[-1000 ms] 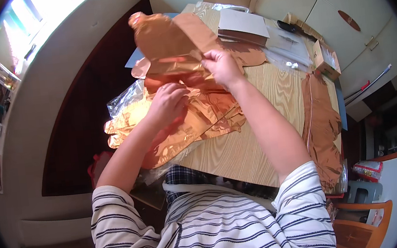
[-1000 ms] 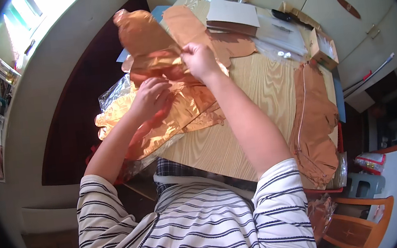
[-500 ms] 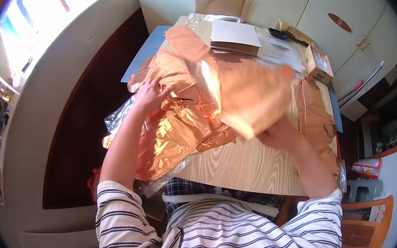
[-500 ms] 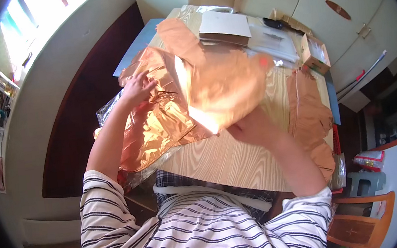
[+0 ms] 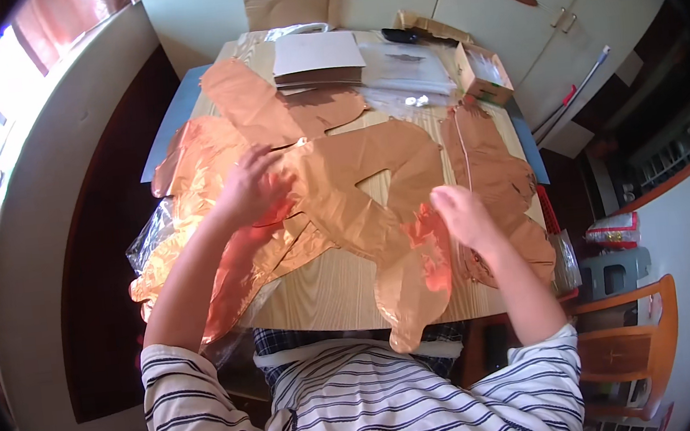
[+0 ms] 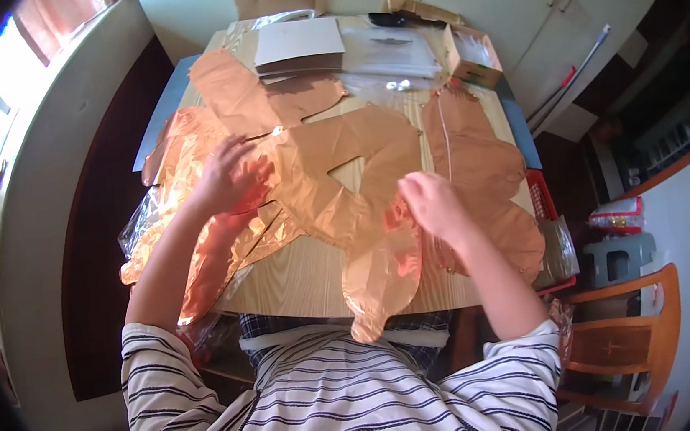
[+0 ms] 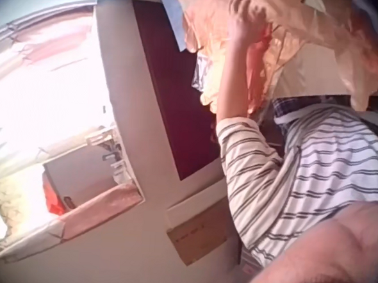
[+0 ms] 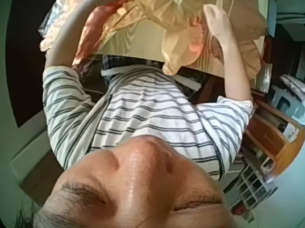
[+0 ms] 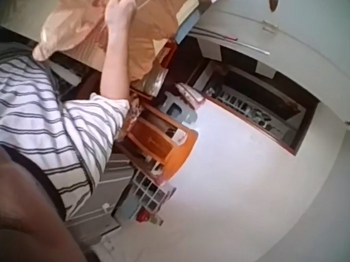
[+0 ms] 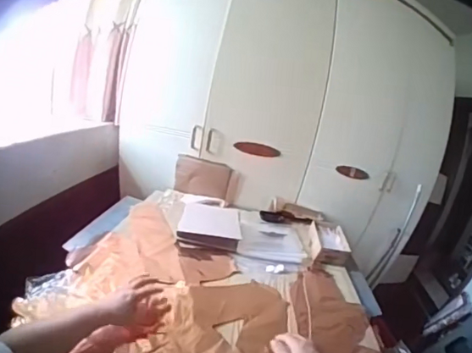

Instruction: Folding deflated foil balloons and placing them into retail plastic sleeves with cardboard backing.

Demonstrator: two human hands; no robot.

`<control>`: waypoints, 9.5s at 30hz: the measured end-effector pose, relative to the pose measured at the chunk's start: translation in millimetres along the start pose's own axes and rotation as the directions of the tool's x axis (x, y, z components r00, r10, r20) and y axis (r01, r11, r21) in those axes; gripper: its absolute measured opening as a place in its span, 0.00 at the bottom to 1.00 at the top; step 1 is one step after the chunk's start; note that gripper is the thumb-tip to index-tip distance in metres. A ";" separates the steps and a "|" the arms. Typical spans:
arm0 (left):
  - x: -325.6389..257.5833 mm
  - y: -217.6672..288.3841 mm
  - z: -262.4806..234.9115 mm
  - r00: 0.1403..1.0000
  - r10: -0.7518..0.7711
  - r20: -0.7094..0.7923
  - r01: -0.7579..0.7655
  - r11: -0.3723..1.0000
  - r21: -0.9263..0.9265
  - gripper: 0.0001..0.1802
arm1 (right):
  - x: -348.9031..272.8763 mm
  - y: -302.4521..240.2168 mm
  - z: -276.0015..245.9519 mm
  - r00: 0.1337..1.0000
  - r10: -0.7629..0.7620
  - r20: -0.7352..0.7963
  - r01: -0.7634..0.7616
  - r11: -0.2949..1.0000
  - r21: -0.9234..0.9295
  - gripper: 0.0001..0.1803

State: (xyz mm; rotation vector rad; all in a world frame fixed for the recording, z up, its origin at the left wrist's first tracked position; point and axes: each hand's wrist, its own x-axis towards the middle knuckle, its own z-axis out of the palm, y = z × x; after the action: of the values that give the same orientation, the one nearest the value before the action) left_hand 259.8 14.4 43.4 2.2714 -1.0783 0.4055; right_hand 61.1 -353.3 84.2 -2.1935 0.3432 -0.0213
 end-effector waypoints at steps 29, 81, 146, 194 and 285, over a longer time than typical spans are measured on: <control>30.8 107.8 63.4 0.882 0.279 0.380 -0.278 0.959 -0.057 0.36 | 128.3 131.8 -103.8 0.797 -0.180 -0.577 -0.137 0.876 -0.463 0.21; 124.6 159.2 123.0 0.932 0.217 0.289 -0.214 0.976 -0.044 0.35 | 34.4 -58.5 -134.0 0.655 -0.302 -0.692 0.256 0.951 -0.173 0.16; 115.4 -18.1 65.8 0.971 0.205 0.122 -0.196 0.977 -0.080 0.04 | 211.1 -39.1 132.0 0.853 -0.522 -0.003 0.488 0.799 -0.351 0.17; 151.7 -61.7 38.3 0.987 -0.153 -0.056 0.158 0.984 0.082 0.11 | 210.7 -75.1 145.3 0.814 -0.576 -0.072 0.426 0.676 -0.601 0.31; -38.3 137.0 55.0 0.868 0.443 0.223 -0.358 0.871 -0.335 0.24 | -250.5 -20.0 21.4 0.954 -0.192 0.228 0.268 0.888 -0.373 0.14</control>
State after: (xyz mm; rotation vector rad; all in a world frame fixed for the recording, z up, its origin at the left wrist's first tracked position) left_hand 130.3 -65.4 33.0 1.8776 -1.6656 0.0602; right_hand -172.0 -261.9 114.1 -2.6098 -0.0295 0.1336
